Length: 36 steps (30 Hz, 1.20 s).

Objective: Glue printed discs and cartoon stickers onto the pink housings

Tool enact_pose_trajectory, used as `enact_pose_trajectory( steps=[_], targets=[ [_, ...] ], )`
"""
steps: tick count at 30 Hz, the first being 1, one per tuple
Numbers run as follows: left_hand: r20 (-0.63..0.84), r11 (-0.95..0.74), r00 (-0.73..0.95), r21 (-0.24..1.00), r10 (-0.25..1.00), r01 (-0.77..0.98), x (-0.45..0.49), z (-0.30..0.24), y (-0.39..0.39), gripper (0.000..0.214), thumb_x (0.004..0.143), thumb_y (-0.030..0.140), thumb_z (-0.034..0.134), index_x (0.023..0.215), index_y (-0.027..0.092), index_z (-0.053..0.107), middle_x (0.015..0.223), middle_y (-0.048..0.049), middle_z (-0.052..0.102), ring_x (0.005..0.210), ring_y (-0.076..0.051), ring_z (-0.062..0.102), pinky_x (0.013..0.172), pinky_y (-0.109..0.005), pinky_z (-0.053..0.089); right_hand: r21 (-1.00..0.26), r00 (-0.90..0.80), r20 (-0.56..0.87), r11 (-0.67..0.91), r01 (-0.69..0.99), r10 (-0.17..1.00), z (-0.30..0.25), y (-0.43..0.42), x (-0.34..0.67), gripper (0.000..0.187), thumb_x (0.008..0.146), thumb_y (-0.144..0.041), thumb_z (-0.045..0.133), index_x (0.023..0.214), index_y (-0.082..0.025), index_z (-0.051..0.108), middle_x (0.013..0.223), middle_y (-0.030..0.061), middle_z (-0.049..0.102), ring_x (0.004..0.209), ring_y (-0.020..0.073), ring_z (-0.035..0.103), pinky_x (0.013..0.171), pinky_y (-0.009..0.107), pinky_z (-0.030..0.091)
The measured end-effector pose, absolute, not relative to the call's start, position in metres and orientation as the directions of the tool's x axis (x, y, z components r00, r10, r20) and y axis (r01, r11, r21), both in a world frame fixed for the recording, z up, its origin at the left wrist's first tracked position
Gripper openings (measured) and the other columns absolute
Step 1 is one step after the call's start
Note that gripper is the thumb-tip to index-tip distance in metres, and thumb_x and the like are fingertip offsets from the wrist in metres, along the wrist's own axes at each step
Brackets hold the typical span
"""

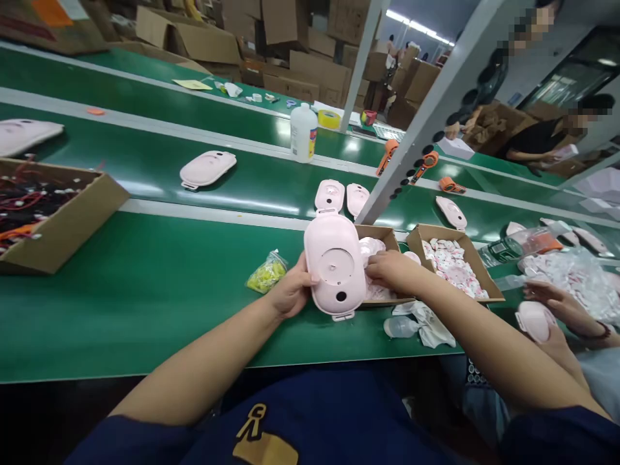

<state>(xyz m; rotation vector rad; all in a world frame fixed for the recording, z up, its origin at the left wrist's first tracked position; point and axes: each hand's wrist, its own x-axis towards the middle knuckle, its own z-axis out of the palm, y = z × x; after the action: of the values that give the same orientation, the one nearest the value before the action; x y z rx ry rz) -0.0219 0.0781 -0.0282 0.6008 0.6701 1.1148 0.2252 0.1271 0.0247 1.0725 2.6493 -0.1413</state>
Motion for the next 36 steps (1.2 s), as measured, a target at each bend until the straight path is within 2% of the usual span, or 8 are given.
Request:
enact_pose_trajectory(
  steps=[2,4,6,9,16,25,29,36],
  targets=[
    [-0.160,0.332,0.318,0.715,0.934,-0.615,-0.021,-0.029,0.076,0.087,0.047,0.023,0.079,0.130,0.023,0.053,0.118,-0.0056,0.067,0.126,-0.037,0.050,0.107,-0.047,0.039,0.029,-0.647,-0.228,0.669,0.743,0.728,0.043,0.124,0.234,0.011,0.086,-0.013,0.063,0.081,-0.016,0.071,0.094,0.0094,0.067,0.089,0.0209,0.062,0.079,0.032,0.047],
    [-0.108,0.301,0.331,0.731,0.937,-0.613,-0.021,-0.030,0.074,0.093,0.048,0.028,0.084,0.134,0.024,0.050,0.123,-0.0066,0.065,0.130,-0.038,0.047,0.108,-0.050,0.038,-0.040,-0.562,-0.019,0.561,0.827,0.827,0.066,0.109,0.239,0.013,0.090,-0.020,0.060,0.081,-0.017,0.069,0.099,0.0100,0.064,0.090,0.0199,0.061,0.077,0.031,0.048],
    [-0.031,0.246,0.347,0.766,0.937,-0.594,-0.021,-0.032,0.069,0.098,0.052,0.035,0.088,0.139,0.025,0.045,0.132,-0.0083,0.060,0.133,-0.039,0.044,0.109,-0.051,0.037,-0.267,-0.399,0.221,0.449,0.853,0.890,0.086,0.083,0.234,0.016,0.091,-0.031,0.061,0.080,-0.019,0.065,0.089,0.0065,0.062,0.078,0.0171,0.060,0.066,0.029,0.048],
    [0.078,0.158,0.376,0.816,0.923,-0.557,-0.021,-0.033,0.060,0.096,0.064,0.041,0.085,0.146,0.025,0.037,0.145,-0.0116,0.049,0.137,-0.039,0.039,0.111,-0.051,0.035,-0.544,-0.281,0.303,0.408,0.733,0.911,0.097,0.038,0.207,0.020,0.092,-0.033,0.060,0.077,-0.021,0.059,0.068,-0.0002,0.061,0.057,0.0125,0.054,0.051,0.025,0.041],
    [0.147,0.082,0.479,0.902,0.866,-0.425,-0.025,-0.033,0.042,0.097,0.075,0.047,0.077,0.152,0.023,0.023,0.139,-0.0159,0.051,0.129,-0.039,0.048,0.106,-0.053,0.040,-0.347,-0.310,0.380,0.445,0.826,0.871,0.080,0.011,0.152,0.021,0.091,-0.025,0.059,0.072,-0.018,0.059,0.068,0.0005,0.060,0.060,0.0125,0.053,0.055,0.026,0.038],
    [0.217,0.024,0.497,0.901,0.840,-0.434,-0.026,-0.031,0.041,0.089,0.075,0.042,0.077,0.149,0.022,0.031,0.143,-0.0168,0.048,0.132,-0.039,0.046,0.107,-0.053,0.041,-0.173,-0.204,0.455,0.311,0.935,0.867,0.073,0.002,0.139,0.019,0.088,-0.029,0.057,0.074,-0.017,0.058,0.084,0.0070,0.051,0.075,0.0203,0.055,0.065,0.033,0.047],
    [0.189,0.062,0.454,0.873,0.871,-0.483,-0.024,-0.032,0.041,0.080,0.074,0.040,0.079,0.142,0.022,0.040,0.136,-0.0151,0.055,0.124,-0.037,0.054,0.101,-0.050,0.047,-0.199,-0.180,0.492,0.311,0.929,0.852,0.066,0.001,0.136,0.014,0.085,-0.027,0.058,0.094,-0.016,0.058,0.096,0.0103,0.050,0.089,0.0245,0.055,0.079,0.041,0.052],
    [0.125,0.104,0.372,0.837,0.920,-0.538,-0.023,-0.034,0.041,0.059,0.073,0.038,0.080,0.125,0.022,0.055,0.118,-0.0097,0.067,0.108,-0.029,0.063,0.093,-0.043,0.052,-0.240,-0.229,0.608,0.451,0.860,0.761,0.046,-0.006,0.137,0.041,0.084,-0.026,0.063,0.121,-0.022,0.047,0.121,0.0127,0.041,0.111,0.0295,0.049,0.094,0.052,0.048]
  ],
)
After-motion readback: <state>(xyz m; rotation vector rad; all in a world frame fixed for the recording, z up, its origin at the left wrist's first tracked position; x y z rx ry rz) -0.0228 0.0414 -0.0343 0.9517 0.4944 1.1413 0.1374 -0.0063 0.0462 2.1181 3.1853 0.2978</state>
